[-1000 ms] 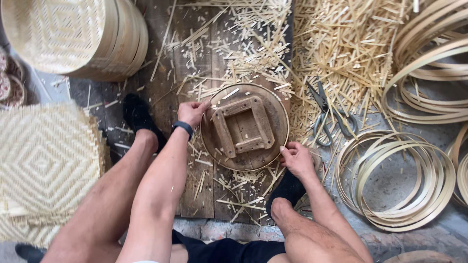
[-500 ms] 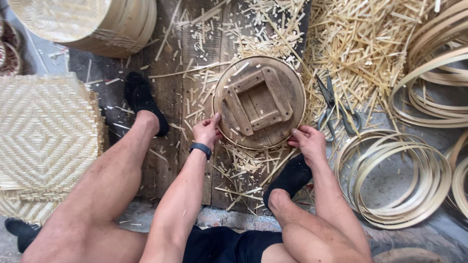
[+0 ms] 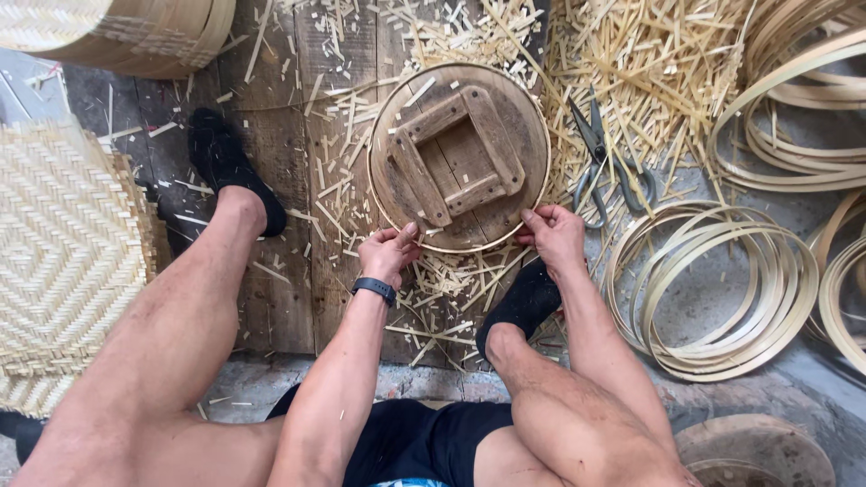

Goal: The person assembles and trims bamboo steamer lids by fitting woven bamboo mats into circular frames and cutting away the excess material using shears.

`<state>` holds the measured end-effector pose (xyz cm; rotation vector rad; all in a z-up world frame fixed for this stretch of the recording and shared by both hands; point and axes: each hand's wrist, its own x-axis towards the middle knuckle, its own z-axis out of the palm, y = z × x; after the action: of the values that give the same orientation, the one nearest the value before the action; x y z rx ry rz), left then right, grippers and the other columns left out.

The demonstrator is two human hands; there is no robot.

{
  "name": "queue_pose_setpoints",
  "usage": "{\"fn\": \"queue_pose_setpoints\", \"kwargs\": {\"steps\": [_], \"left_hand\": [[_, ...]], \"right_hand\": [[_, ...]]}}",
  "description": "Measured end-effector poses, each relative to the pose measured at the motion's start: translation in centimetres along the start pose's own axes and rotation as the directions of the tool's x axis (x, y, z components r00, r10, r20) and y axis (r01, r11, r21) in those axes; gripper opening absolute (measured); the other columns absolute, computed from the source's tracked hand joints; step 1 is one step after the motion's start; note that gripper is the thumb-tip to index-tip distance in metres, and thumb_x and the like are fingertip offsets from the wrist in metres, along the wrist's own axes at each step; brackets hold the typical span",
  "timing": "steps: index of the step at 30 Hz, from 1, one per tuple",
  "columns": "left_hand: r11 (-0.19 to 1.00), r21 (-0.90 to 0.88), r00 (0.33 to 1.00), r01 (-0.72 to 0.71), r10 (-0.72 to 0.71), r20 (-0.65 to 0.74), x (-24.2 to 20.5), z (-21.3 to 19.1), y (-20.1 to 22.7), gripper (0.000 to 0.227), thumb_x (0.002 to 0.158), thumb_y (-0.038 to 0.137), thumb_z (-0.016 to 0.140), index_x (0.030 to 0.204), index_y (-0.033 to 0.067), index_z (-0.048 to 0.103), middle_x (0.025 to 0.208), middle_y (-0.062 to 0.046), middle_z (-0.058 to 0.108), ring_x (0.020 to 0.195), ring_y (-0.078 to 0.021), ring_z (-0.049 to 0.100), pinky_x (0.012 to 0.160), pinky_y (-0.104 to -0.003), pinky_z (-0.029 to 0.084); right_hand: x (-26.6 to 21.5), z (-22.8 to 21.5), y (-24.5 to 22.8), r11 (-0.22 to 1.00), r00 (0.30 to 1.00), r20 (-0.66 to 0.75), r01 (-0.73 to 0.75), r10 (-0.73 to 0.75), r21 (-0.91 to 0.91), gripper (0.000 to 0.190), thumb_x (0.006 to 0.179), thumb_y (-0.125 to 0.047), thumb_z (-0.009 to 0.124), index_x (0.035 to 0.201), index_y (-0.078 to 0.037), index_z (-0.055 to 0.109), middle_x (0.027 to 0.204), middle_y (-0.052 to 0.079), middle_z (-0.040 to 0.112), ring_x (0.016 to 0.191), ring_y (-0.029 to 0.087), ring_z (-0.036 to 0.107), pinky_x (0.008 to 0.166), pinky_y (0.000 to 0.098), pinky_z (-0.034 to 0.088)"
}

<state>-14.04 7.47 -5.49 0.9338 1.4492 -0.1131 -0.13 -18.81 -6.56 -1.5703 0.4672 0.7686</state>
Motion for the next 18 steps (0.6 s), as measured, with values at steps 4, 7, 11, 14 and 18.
{"fn": "queue_pose_setpoints", "kwargs": {"steps": [4, 7, 11, 14, 18], "left_hand": [[0.989, -0.134, 0.998, 0.058, -0.056, 0.020, -1.8, 0.9, 4.3, 0.030, 0.083, 0.019, 0.084, 0.099, 0.0053, 0.064, 0.080, -0.007, 0.070, 0.059, -0.0144, 0.060, 0.053, -0.029, 0.053], [0.970, 0.134, 0.979, -0.203, 0.197, 0.057, -5.3, 0.9, 8.5, 0.033, 0.082, 0.024, 0.088, 0.095, 0.0024, 0.067, 0.080, -0.008, 0.073, 0.056, -0.0116, 0.052, 0.051, -0.026, 0.048], [0.428, 0.409, 0.556, -0.806, 0.785, 0.275, -11.3, 2.0, 15.0, 0.039, 0.085, 0.031, 0.088, 0.096, 0.0009, 0.065, 0.089, -0.009, 0.066, 0.071, -0.0118, 0.063, 0.061, -0.027, 0.056], [0.332, 0.111, 0.349, -0.937, 0.857, 0.380, -14.5, 3.7, 16.2, 0.046, 0.089, 0.042, 0.081, 0.106, 0.0035, 0.063, 0.108, -0.004, 0.061, 0.091, -0.0111, 0.070, 0.068, -0.026, 0.065], [0.280, 0.006, 0.245, -0.960, 0.830, 0.502, -14.1, 4.8, 14.6, 0.063, 0.090, 0.048, 0.077, 0.137, 0.0072, 0.064, 0.111, -0.004, 0.075, 0.095, -0.0105, 0.073, 0.073, -0.025, 0.063]], "right_hand": [[-3.2, 2.2, -5.5, 0.811, 0.889, -0.120, 0.339, -0.443, -0.477, 0.042, 0.090, -0.016, 0.078, 0.123, 0.004, 0.061, 0.108, 0.016, 0.069, 0.094, 0.024, 0.070, 0.083, 0.0391, 0.060], [-5.4, 4.5, -10.9, 0.758, 0.857, 0.041, 0.476, -0.514, -0.445, 0.048, 0.093, -0.025, 0.075, 0.131, 0.000, 0.058, 0.120, 0.016, 0.064, 0.106, 0.024, 0.066, 0.093, 0.0389, 0.060], [-6.1, 8.3, -16.6, 0.881, 0.822, 0.328, 0.468, -0.465, 0.077, 0.057, 0.098, -0.030, 0.069, 0.141, -0.002, 0.045, 0.131, 0.013, 0.060, 0.122, 0.023, 0.060, 0.109, 0.0382, 0.050], [-6.9, 9.4, -18.1, 0.837, 0.803, 0.416, 0.176, -0.426, 0.518, 0.061, 0.101, -0.036, 0.063, 0.147, -0.003, 0.039, 0.136, 0.013, 0.054, 0.130, 0.027, 0.052, 0.116, 0.0442, 0.044], [-8.2, 8.6, -16.4, 0.727, 0.835, 0.317, 0.134, -0.449, 0.674, 0.070, 0.109, -0.051, 0.052, 0.153, 0.003, 0.040, 0.140, 0.017, 0.050, 0.137, 0.035, 0.044, 0.120, 0.0505, 0.040]]}}
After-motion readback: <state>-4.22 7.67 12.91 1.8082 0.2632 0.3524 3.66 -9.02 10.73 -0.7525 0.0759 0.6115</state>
